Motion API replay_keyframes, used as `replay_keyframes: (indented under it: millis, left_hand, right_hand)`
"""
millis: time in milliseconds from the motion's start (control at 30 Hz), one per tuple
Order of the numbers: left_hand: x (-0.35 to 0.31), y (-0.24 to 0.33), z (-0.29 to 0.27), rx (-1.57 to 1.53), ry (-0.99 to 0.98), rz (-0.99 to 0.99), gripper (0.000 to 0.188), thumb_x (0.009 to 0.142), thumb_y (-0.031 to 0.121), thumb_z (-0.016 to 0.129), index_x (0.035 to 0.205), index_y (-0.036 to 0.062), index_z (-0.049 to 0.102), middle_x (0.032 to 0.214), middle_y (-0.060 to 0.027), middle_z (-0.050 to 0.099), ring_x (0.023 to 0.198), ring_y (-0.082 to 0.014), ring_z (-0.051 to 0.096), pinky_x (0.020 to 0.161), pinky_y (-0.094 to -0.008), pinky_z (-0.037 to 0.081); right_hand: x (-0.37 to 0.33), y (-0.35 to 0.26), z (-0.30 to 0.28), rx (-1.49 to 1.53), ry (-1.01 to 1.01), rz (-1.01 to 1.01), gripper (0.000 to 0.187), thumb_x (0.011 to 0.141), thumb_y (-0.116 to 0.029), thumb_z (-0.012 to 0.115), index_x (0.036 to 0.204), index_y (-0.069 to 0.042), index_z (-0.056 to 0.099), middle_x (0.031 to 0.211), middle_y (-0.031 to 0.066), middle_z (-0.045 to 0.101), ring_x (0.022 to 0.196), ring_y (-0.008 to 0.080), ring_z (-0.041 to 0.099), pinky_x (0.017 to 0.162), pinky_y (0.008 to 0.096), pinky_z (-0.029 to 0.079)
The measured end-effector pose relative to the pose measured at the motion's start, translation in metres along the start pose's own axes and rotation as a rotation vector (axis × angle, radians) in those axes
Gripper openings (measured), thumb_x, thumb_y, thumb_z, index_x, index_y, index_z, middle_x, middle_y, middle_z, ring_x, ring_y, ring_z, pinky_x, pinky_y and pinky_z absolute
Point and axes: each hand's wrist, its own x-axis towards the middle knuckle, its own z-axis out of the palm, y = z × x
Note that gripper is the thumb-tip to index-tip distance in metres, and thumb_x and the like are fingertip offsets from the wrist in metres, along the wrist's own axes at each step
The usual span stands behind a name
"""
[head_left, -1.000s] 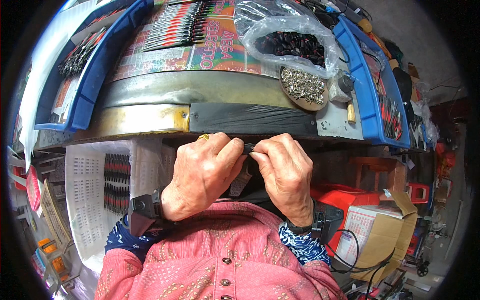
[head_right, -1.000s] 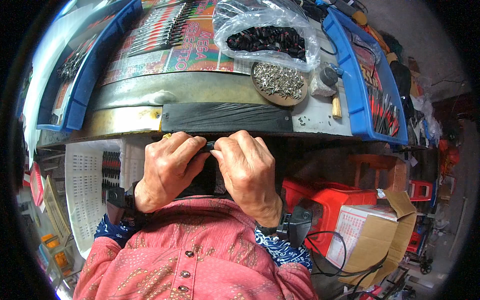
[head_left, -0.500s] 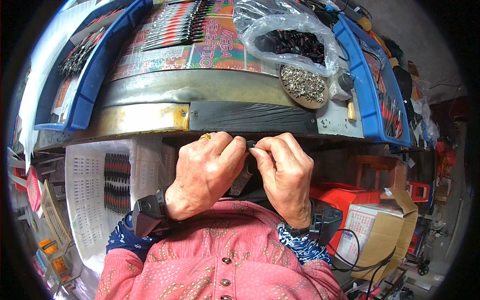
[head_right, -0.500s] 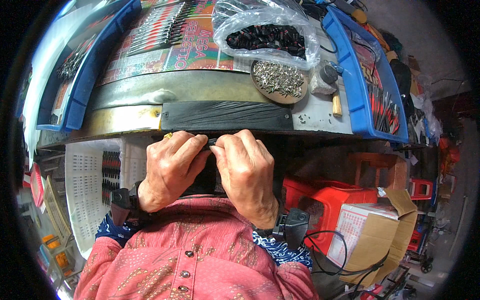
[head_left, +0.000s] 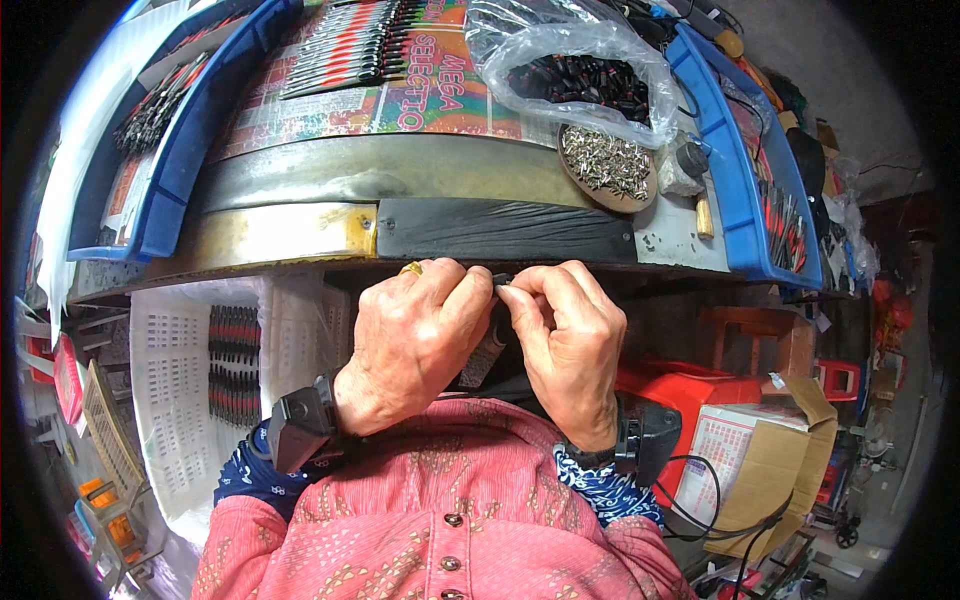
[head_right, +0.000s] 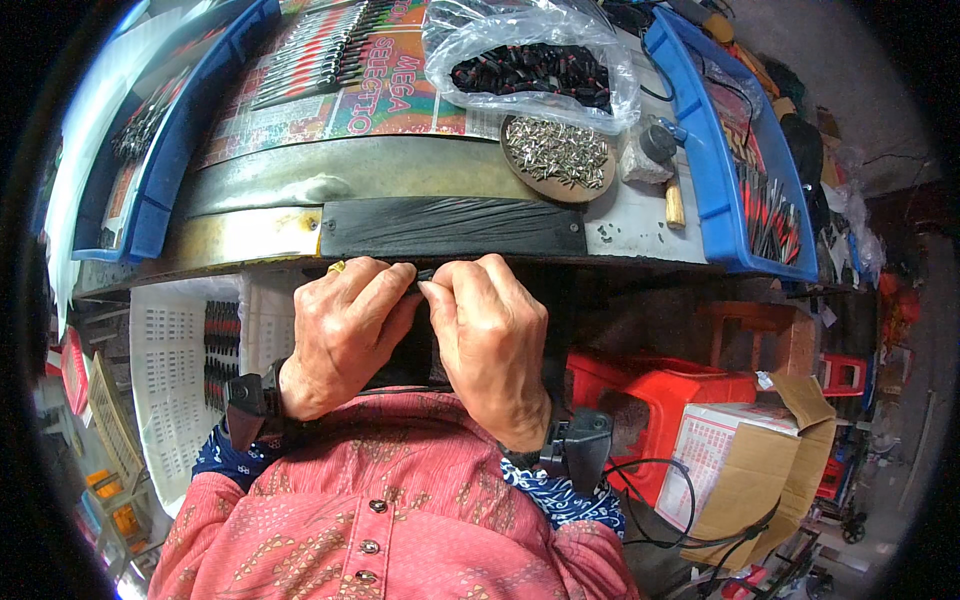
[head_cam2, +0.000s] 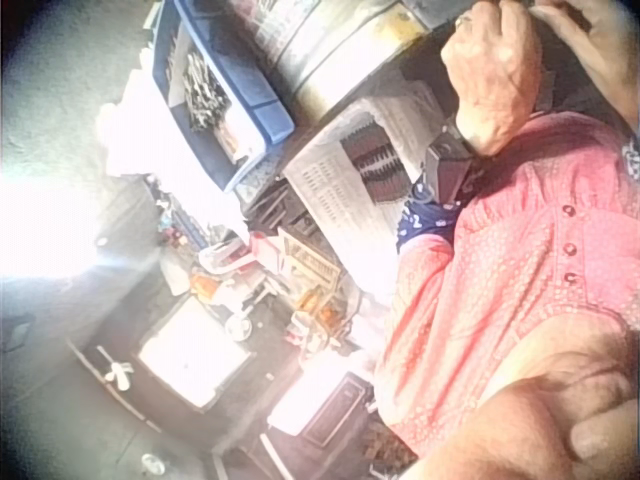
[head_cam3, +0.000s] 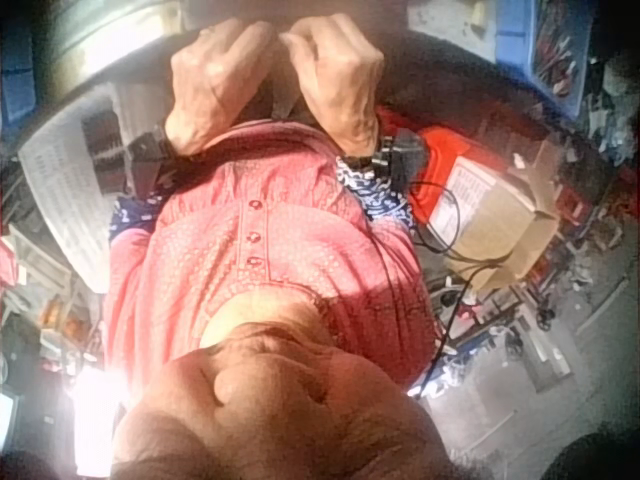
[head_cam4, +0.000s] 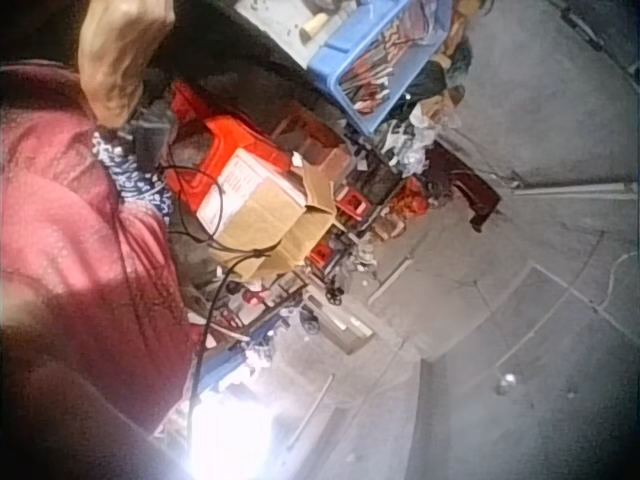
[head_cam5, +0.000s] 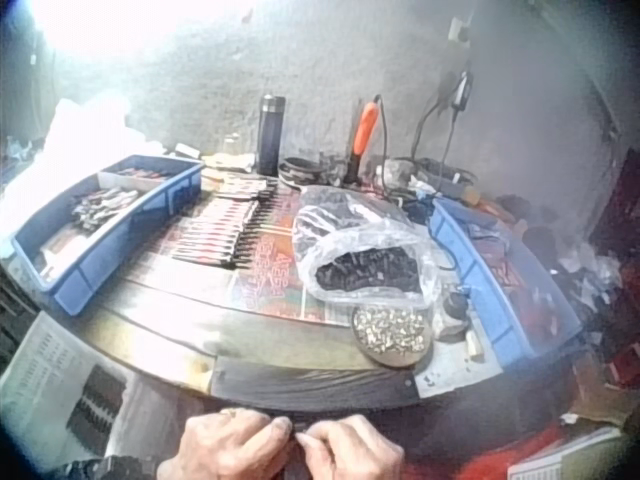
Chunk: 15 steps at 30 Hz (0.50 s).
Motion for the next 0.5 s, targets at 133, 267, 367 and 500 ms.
replay_keyframes:
  millis: [133,267,367,500]
  left_hand:
    - [0.0004,0.0001,-0.0008,0.005,0.012,0.000,0.022,0.073,0.009,0.070,0.093,0.0053,0.061,0.074,-0.0074,0.056,0.063,-0.0245,0.059,0.053,-0.0353,0.049]
    - [0.0015,0.0006,-0.0022,-0.008,0.022,-0.007,0.026,0.071,0.005,0.073,0.096,0.0039,0.064,0.076,-0.0083,0.060,0.062,-0.0245,0.060,0.054,-0.0344,0.048]
    - [0.0020,0.0010,-0.0046,-0.026,0.006,-0.021,0.025,0.071,0.004,0.073,0.095,0.0041,0.065,0.076,-0.0084,0.061,0.062,-0.0247,0.060,0.054,-0.0344,0.048]
    - [0.0025,0.0036,-0.0053,-0.070,0.000,-0.058,0.024,0.071,0.004,0.073,0.094,0.0042,0.065,0.074,-0.0087,0.060,0.061,-0.0256,0.060,0.054,-0.0351,0.048]
  right_hand:
    - [0.0000,0.0021,0.0010,0.037,0.012,0.029,0.009,0.080,0.003,0.071,0.081,0.001,0.062,0.072,0.0073,0.059,0.056,0.0151,0.056,0.052,0.0279,0.044]
    - [0.0012,0.0062,0.0009,0.154,-0.038,0.106,0.012,0.081,0.000,0.071,0.084,0.000,0.060,0.070,0.0046,0.057,0.056,0.0104,0.053,0.051,0.0262,0.042]
    - [0.0013,0.0068,-0.0003,0.367,-0.080,0.296,0.017,0.082,-0.004,0.072,0.088,-0.001,0.056,0.065,0.0070,0.054,0.051,0.0123,0.051,0.048,0.0303,0.041]
    - [0.0025,0.0080,-0.0071,0.519,-0.183,0.433,0.022,0.086,-0.006,0.070,0.103,0.002,0.058,0.064,0.0027,0.056,0.049,0.0034,0.047,0.045,0.0228,0.039]
